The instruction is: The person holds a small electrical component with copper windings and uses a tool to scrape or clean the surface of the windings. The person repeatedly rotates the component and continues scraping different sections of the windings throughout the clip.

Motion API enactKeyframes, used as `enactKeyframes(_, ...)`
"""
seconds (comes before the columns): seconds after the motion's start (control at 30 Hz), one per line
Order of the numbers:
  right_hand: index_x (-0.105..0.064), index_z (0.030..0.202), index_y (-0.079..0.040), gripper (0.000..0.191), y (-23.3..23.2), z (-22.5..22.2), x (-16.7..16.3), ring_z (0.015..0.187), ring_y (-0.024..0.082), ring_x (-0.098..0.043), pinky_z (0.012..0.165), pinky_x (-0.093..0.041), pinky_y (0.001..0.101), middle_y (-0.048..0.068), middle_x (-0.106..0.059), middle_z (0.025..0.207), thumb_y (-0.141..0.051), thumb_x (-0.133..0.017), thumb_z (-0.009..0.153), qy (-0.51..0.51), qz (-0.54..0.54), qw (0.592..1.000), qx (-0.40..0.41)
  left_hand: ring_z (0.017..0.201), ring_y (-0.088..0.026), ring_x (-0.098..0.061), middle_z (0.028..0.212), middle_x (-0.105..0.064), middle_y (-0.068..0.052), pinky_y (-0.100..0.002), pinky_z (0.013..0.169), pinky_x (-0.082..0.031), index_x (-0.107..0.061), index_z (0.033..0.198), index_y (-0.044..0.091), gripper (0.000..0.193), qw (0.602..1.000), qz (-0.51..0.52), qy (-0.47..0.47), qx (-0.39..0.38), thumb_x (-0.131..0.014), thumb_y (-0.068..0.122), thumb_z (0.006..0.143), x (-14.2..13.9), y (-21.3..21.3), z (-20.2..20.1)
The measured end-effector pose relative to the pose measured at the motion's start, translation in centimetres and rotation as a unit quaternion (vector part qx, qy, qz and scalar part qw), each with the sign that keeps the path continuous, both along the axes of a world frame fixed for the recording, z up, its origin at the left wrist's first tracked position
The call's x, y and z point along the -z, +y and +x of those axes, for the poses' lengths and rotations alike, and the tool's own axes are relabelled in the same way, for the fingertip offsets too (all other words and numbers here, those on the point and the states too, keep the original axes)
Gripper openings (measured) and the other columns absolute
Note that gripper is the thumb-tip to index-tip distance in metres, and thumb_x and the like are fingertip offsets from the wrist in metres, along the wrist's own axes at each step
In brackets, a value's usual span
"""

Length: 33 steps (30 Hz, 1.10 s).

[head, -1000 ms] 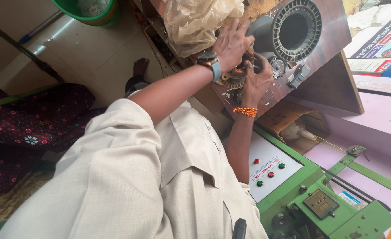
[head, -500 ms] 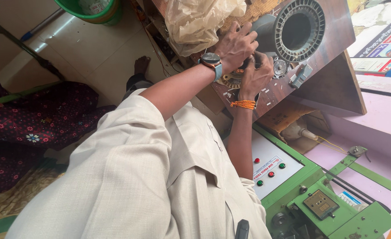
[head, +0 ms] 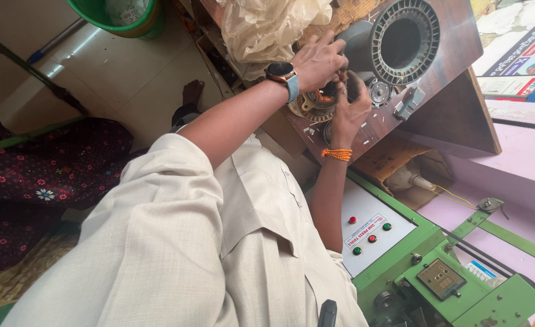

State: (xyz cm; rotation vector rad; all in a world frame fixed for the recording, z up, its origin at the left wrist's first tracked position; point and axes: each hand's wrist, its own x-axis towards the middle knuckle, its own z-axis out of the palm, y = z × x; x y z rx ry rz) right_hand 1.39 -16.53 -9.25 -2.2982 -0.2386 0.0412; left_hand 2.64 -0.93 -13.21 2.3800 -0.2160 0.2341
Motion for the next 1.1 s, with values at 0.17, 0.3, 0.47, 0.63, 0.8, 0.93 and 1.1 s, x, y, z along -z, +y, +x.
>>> enactKeyframes(0.17, -0.071, 0.118, 0.001, 0.028, 0.0, -0.7, 0.3, 0.102, 0.022, -0.076, 0.093, -0.059, 0.0362, 0.012, -0.077, 0.111, 0.000, -0.071, 0.090, 0.035, 0.026, 0.999, 0.028, 0.115, -0.025, -0.051, 0.111, -0.059, -0.001, -0.047, 0.092, -0.042, -0.072, 0.096, 0.013, 0.012, 0.992, 0.083, -0.080, 0.053, -0.076, 0.016, 0.085, 0.2, 0.0, 0.4)
enactKeyframes(0.3, -0.073, 0.112, 0.002, 0.025, 0.5, -1.4, 0.9, 0.098, 0.023, -0.076, 0.090, -0.058, 0.0364, 0.014, -0.076, 0.106, 0.004, -0.071, 0.088, -0.014, -0.005, 0.997, 0.070, 0.114, -0.021, -0.050, 0.110, -0.058, 0.003, -0.044, 0.095, -0.042, -0.071, 0.092, 0.016, 0.010, 0.979, 0.114, -0.161, 0.061, -0.074, 0.019, 0.083, 0.5, 0.0, 0.1)
enactKeyframes(0.47, -0.073, 0.111, 0.002, 0.026, -0.8, -0.4, 0.3, 0.093, 0.024, -0.075, 0.085, -0.058, 0.0371, 0.015, -0.076, 0.104, -0.001, -0.077, 0.086, -0.009, -0.035, 0.998, 0.046, 0.117, -0.024, -0.051, 0.110, -0.061, 0.002, -0.042, 0.098, -0.044, -0.072, 0.094, 0.017, 0.010, 0.981, 0.102, -0.127, 0.103, -0.074, 0.026, 0.092, -0.1, 0.4, 1.2)
enactKeyframes(0.63, -0.073, 0.112, 0.002, 0.021, -1.9, 0.7, -0.1, 0.089, 0.022, -0.076, 0.081, -0.059, 0.0366, 0.012, -0.077, 0.100, -0.012, -0.072, 0.097, 0.046, -0.047, 0.995, 0.069, 0.110, -0.037, -0.052, 0.113, -0.060, -0.010, -0.050, 0.090, -0.046, -0.068, 0.114, 0.011, 0.046, 0.988, -0.019, -0.074, -0.133, -0.080, 0.048, 0.089, -2.0, 0.3, -0.3)
enactKeyframes(0.8, -0.065, 0.123, -0.002, 0.027, -3.1, -0.1, -0.8, 0.090, 0.018, -0.077, 0.075, -0.067, 0.0299, 0.009, -0.072, 0.112, -0.014, -0.055, 0.101, 0.168, 0.133, 0.975, 0.055, 0.115, -0.041, -0.051, 0.128, -0.049, -0.014, -0.057, 0.092, -0.044, -0.059, 0.123, 0.020, 0.054, 0.934, -0.136, 0.249, -0.215, -0.083, 0.033, 0.076, -3.1, -0.8, -4.3)
enactKeyframes(0.93, -0.066, 0.125, -0.001, 0.026, -4.1, -0.5, -2.2, 0.097, 0.020, -0.074, 0.079, -0.066, 0.0319, 0.011, -0.071, 0.115, -0.013, -0.058, 0.104, 0.211, 0.122, 0.970, 0.008, 0.113, -0.044, -0.061, 0.128, -0.050, -0.015, -0.054, 0.092, -0.053, -0.059, 0.125, 0.021, 0.044, 0.952, -0.165, 0.198, -0.163, -0.078, 0.019, 0.086, -2.1, -1.2, -4.9)
enactKeyframes(1.1, -0.068, 0.123, 0.001, 0.029, -2.6, -0.5, -1.9, 0.104, 0.026, -0.072, 0.089, -0.058, 0.0387, 0.015, -0.071, 0.116, -0.002, -0.069, 0.095, 0.021, -0.027, 0.997, -0.066, 0.107, -0.040, -0.071, 0.131, -0.052, -0.011, -0.048, 0.096, -0.057, -0.061, 0.130, 0.032, 0.053, 0.963, -0.145, 0.222, -0.044, -0.080, 0.022, 0.082, -0.3, -0.6, -2.7)
